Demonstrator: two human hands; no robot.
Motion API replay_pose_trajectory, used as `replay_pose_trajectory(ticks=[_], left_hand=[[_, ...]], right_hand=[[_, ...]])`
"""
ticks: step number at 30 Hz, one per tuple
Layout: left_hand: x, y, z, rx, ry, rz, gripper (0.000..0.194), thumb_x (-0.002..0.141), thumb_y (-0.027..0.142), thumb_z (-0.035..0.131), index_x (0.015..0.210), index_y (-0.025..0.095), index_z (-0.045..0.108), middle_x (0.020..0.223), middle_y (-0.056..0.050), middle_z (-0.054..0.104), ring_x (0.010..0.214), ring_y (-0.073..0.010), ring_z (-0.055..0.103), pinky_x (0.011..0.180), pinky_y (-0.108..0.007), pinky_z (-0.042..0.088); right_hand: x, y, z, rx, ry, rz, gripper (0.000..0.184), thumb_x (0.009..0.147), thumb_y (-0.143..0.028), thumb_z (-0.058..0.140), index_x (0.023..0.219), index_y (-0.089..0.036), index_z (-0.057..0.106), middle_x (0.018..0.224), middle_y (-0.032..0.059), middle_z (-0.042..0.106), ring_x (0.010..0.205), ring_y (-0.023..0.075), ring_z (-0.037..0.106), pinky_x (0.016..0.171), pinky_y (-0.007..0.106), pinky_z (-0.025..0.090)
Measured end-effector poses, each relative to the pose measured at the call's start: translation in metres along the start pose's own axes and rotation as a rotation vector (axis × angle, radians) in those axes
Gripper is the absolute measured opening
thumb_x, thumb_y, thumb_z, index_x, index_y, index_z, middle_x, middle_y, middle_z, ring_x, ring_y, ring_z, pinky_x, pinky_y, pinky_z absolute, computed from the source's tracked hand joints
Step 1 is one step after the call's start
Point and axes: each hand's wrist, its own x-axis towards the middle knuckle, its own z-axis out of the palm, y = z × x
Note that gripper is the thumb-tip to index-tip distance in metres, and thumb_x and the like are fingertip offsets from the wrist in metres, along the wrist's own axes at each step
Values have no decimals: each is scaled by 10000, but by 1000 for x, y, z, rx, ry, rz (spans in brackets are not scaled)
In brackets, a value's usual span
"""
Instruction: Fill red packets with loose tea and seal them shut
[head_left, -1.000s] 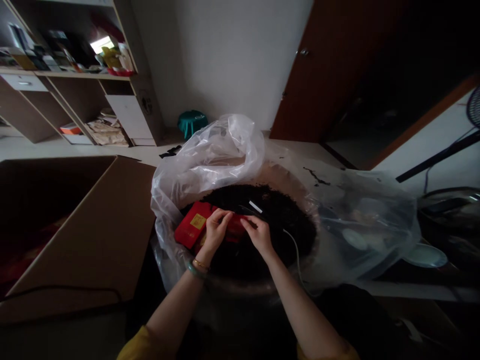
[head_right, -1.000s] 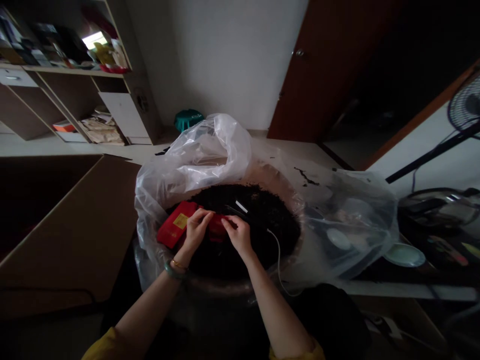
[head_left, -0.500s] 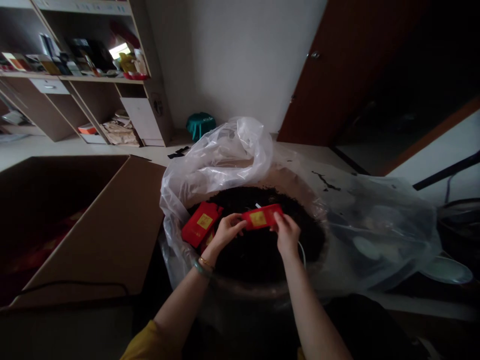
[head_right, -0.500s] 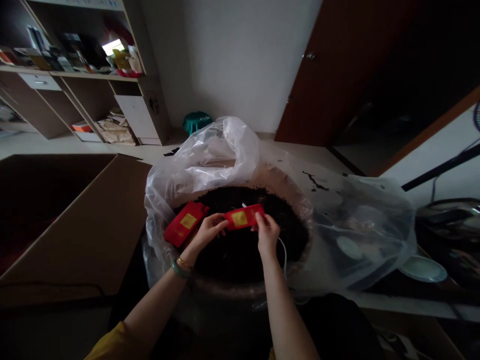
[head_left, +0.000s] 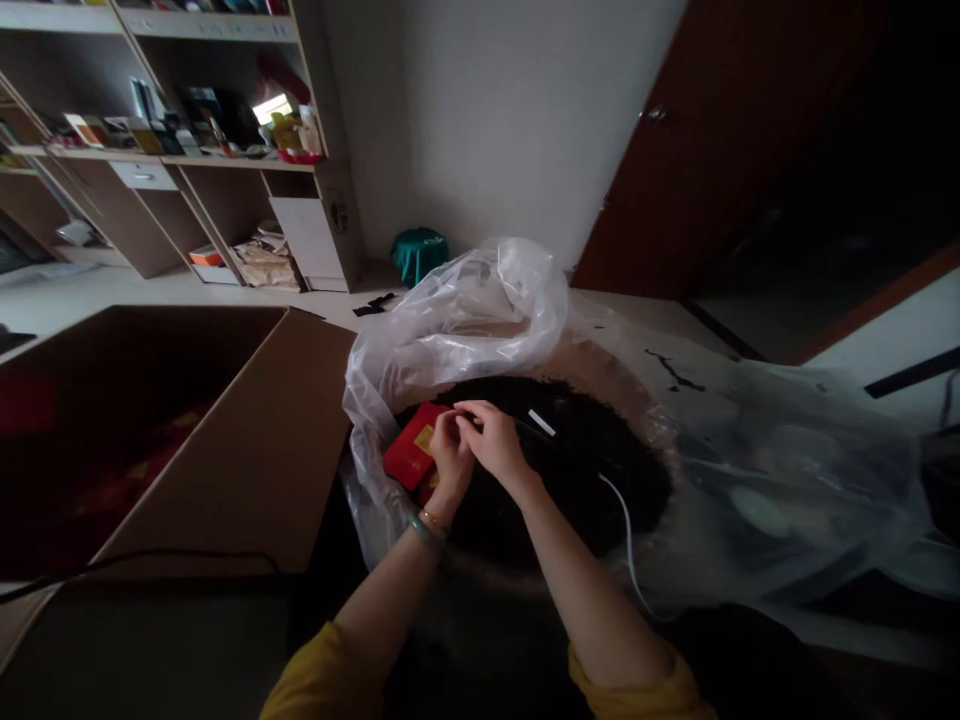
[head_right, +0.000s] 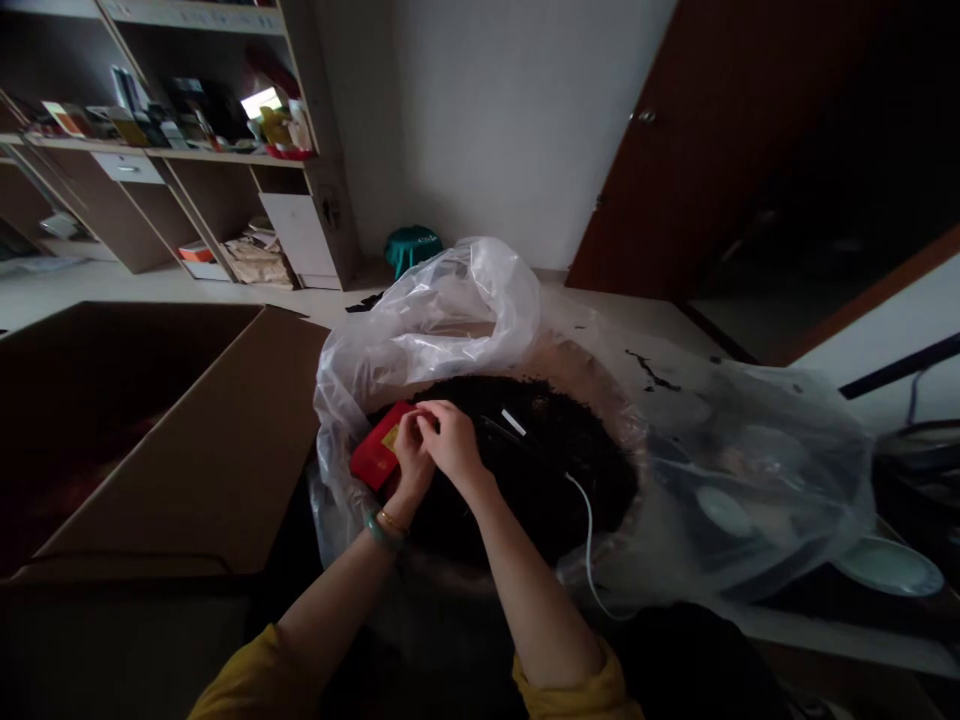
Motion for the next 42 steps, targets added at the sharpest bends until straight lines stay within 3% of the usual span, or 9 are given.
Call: replay_pose_trajectory(ticks=[1,3,6,9,16,22,33,37,42], left_hand=[[3,5,-5,69,34,31,108,817,202,513,886,170,590,841,-58,619,801,-180,584,771,-331,479],[9,16,-18,440,49,152,151,827,169,490,936,177,595,992,-100,602,976,-224,553,879,-383,443],[17,33,-44,1010,-184,159,392,752,247,646,1131,203,559,1175,-128,535,1064,-297,508,884,-445,427],[19,36,-65,1285,-400,75,469,687,294,730,1111,178,567,1125,-131,537,1030,-302,520,831,-418,449],[36,23,-85,1132,-548,30,353,690,291,746,1024,194,688,1009,-93,657,911,-225,615,804,-296,449],[49,23,-97,1017,-554,-21,341,681,381,742,973,205,731,964,-66,705,855,-206,643,734,-260,444],[31,24,-78,1214,-446,147,372,733,296,659,1088,186,670,981,-115,642,932,-262,576,826,-328,428],[32,28,-73,1151,-513,91,230,765,278,625,952,198,732,945,-98,689,896,-237,615,818,-302,431],[40,32,-75,1092,-619,29,216,783,343,616,862,209,765,850,-88,735,825,-225,652,715,-269,421]], right_hand=[[-4,19,0,-66,30,17,205,800,-199,551,933,-190,707,1003,92,700,956,211,645,884,366,520],[-13,49,0,-106,70,113,238,823,-201,501,944,-187,706,970,97,708,880,207,656,824,364,534],[-26,73,5,-53,19,242,212,791,-213,534,906,-204,711,944,75,724,851,213,665,821,375,526],[-35,81,12,7,-43,267,203,776,-236,554,899,-224,715,915,48,734,835,209,676,778,349,537],[-46,86,26,156,-148,355,315,807,-361,533,1006,-183,700,829,64,730,623,179,662,481,264,512],[-50,78,40,288,-228,366,434,760,-466,605,1073,-180,696,984,81,722,718,191,658,495,262,514],[-49,76,52,476,-202,507,362,729,-442,640,944,-157,700,681,3,660,463,86,530,385,190,391],[-48,74,51,521,-202,522,348,733,-452,633,926,-168,688,700,2,654,479,91,562,379,183,397],[-48,72,45,553,-184,536,354,742,-466,631,935,-172,673,754,5,660,471,73,553,374,171,393]])
